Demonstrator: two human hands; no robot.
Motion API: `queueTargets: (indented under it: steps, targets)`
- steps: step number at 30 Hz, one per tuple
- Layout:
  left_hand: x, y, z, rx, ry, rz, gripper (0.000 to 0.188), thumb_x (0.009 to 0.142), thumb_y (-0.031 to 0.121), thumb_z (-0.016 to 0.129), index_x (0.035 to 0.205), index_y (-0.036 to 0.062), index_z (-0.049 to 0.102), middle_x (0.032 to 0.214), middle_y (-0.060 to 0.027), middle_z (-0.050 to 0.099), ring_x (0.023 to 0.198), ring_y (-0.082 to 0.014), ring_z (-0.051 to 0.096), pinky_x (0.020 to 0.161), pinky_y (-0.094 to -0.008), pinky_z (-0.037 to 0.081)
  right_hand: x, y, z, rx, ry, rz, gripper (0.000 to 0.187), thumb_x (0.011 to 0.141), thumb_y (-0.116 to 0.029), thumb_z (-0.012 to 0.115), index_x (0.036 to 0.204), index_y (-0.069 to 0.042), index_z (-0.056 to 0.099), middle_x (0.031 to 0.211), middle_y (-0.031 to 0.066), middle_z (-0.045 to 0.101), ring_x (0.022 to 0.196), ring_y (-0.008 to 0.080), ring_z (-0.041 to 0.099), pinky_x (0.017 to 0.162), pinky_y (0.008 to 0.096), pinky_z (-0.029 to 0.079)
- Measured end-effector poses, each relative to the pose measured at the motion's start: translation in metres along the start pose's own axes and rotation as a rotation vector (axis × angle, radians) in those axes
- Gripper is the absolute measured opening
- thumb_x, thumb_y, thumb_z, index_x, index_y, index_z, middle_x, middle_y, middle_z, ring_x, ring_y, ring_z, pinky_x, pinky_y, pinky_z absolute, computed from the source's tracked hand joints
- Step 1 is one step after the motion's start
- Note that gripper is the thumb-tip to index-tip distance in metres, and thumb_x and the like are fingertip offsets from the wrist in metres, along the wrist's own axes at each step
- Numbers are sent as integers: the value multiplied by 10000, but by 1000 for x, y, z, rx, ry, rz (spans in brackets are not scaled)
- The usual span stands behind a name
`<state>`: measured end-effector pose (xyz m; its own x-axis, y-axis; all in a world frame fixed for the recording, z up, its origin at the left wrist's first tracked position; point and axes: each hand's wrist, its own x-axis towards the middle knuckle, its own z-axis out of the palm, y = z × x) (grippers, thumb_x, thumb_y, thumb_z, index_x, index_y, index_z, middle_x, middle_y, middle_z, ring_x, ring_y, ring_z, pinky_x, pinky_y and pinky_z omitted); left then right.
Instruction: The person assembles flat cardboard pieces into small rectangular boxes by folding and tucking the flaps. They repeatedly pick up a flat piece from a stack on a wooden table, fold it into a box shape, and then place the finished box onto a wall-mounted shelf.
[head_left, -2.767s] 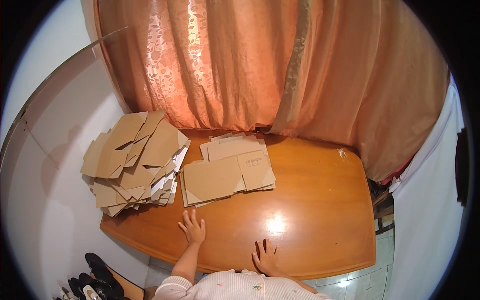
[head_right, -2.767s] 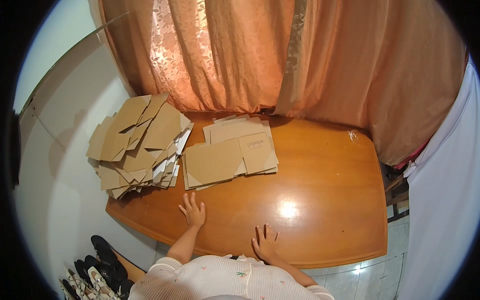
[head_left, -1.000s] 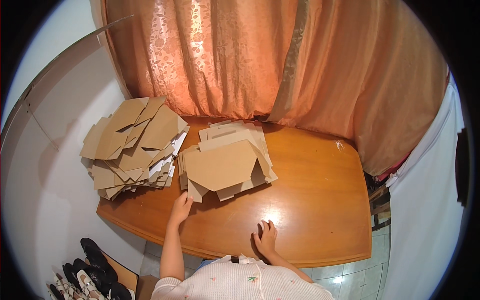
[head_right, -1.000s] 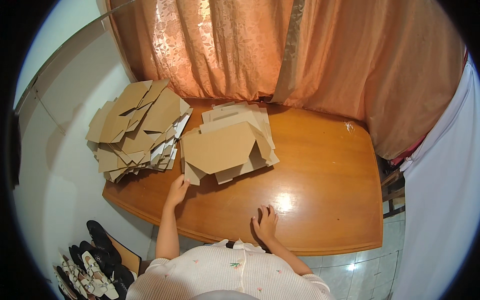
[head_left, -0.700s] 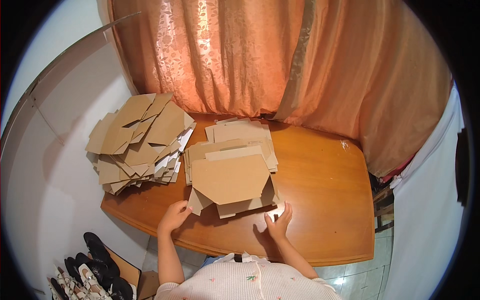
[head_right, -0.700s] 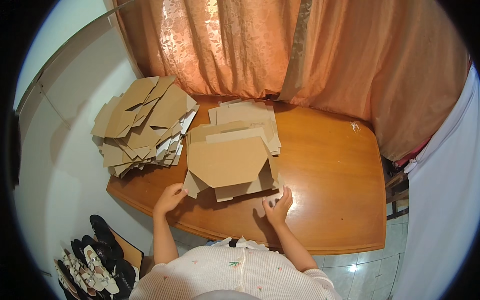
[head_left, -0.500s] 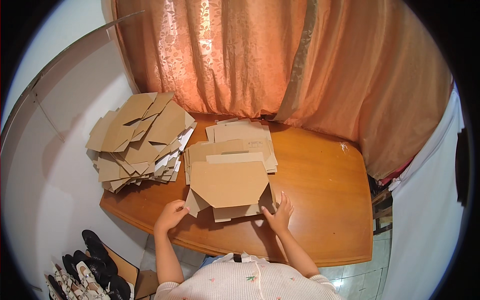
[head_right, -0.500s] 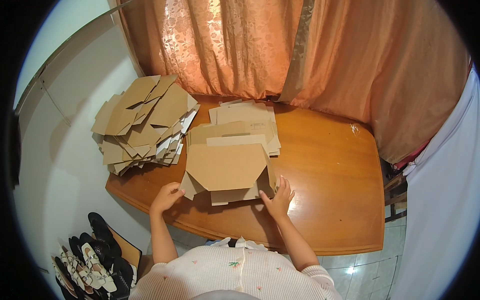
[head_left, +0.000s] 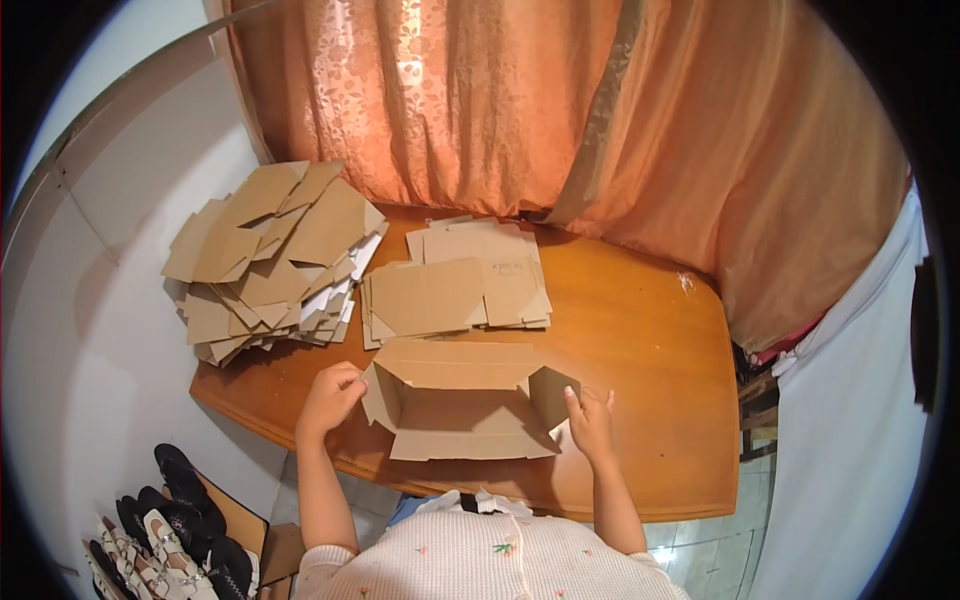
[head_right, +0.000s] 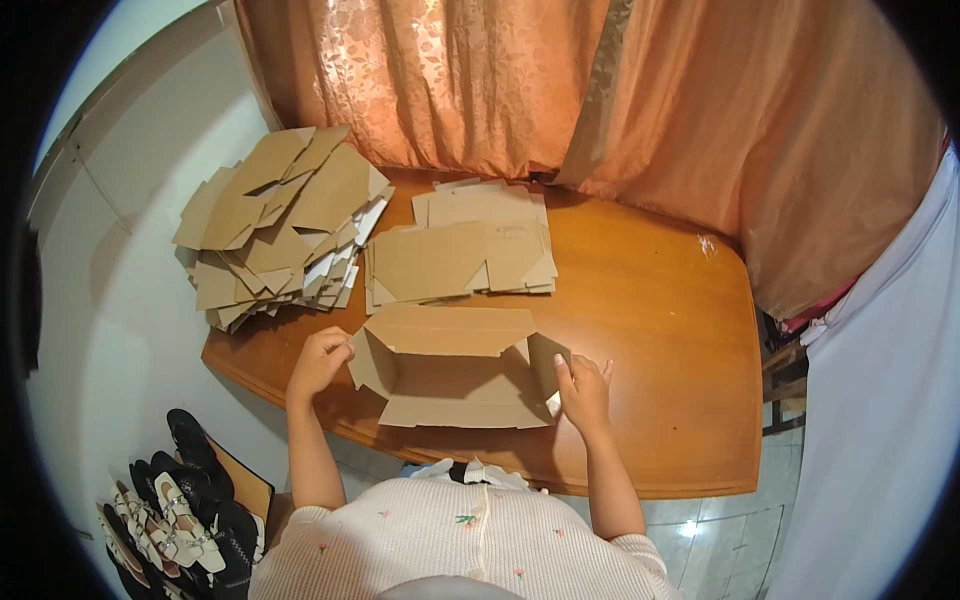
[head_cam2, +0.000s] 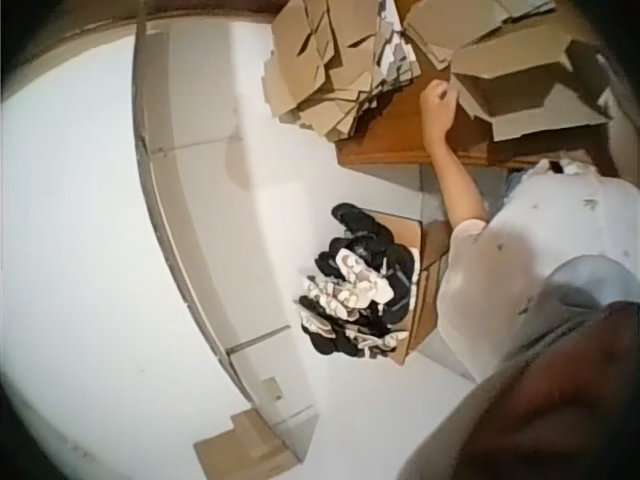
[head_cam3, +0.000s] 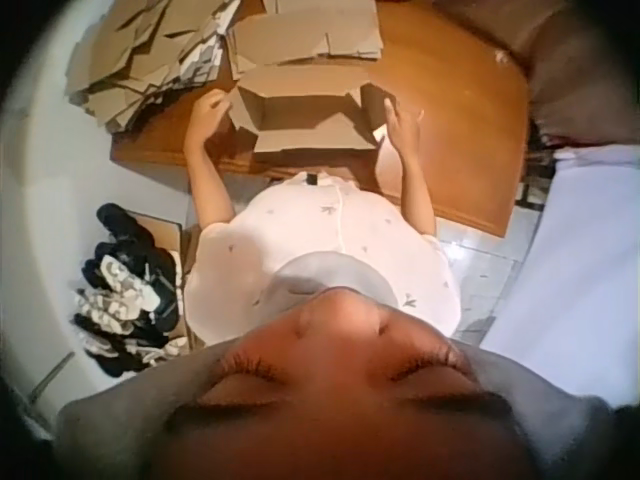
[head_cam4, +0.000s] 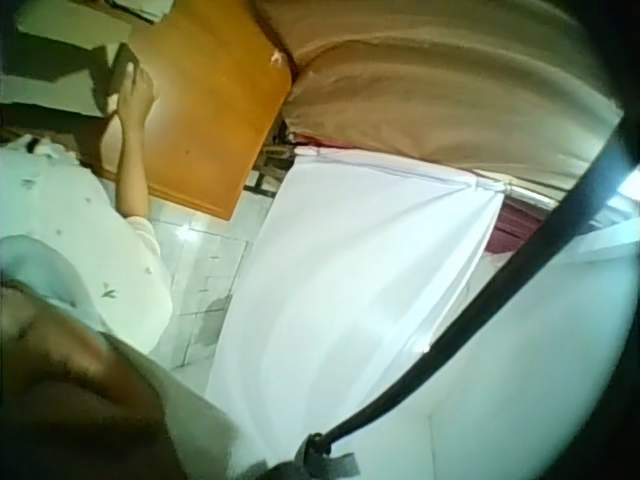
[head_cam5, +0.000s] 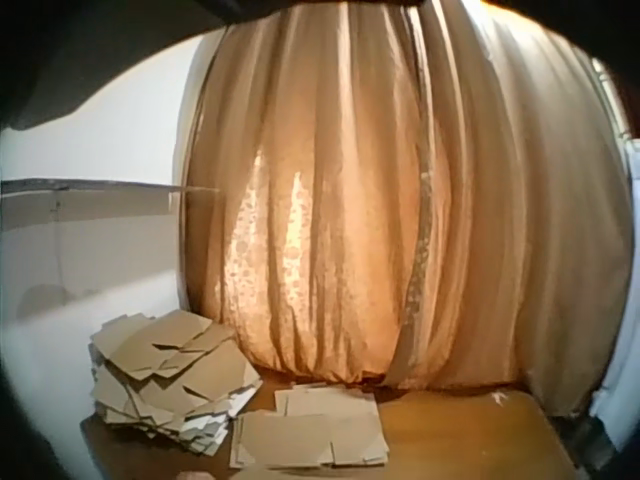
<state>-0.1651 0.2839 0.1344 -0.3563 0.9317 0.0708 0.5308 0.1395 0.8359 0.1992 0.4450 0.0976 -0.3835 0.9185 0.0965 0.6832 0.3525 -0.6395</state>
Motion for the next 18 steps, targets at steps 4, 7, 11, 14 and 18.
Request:
queueTargets:
  steps: [4, 7, 11, 14, 18]
  targets:
    - [11, 5, 12, 13, -223, -84, 205, 758, 123, 549, 668, -60, 570, 679, -98, 558, 639, -156, 524, 609, -289, 418, -16, 7, -20, -37, -65, 116, 478, 956, -381, 428, 702, -2, 567, 661, 156, 561, 717, 341, 565, 1063, 569, 181]
    - [20, -3, 23, 88, -376, -113, 235, 778, 170, 545, 690, -44, 584, 623, -95, 538, 573, -150, 494, 563, -305, 417, -30, 6, -24, -97, -14, 138, 518, 950, -382, 436, 625, 6, 547, 553, 169, 530, 648, 357, 571, 1064, 555, 202]
    - [29, -17, 47, 38, -434, -117, 289, 818, 248, 553, 705, -12, 611, 575, -103, 546, 558, -180, 507, 559, -322, 424, -31, -6, -36, -125, -150, 292, 427, 927, -368, 468, 734, -13, 607, 643, 168, 608, 732, 350, 620, 1066, 562, 201]
    - [37, 0, 54, 198, -357, -138, 310, 857, 267, 569, 725, -8, 625, 653, -97, 597, 645, -184, 558, 617, -309, 446, -36, 15, -23, -111, -24, 241, 312, 909, -339, 501, 973, -58, 619, 831, 139, 667, 844, 308, 643, 1069, 570, 186]
    - [34, -1, 54, 250, -191, -102, 287, 839, 324, 604, 890, 43, 624, 821, -123, 647, 758, -251, 615, 696, -360, 473, -34, 20, -11, -82, -8, 221, 401, 885, -312, 532, 1239, -125, 508, 1087, 115, 640, 1028, 269, 605, 1066, 587, 176]
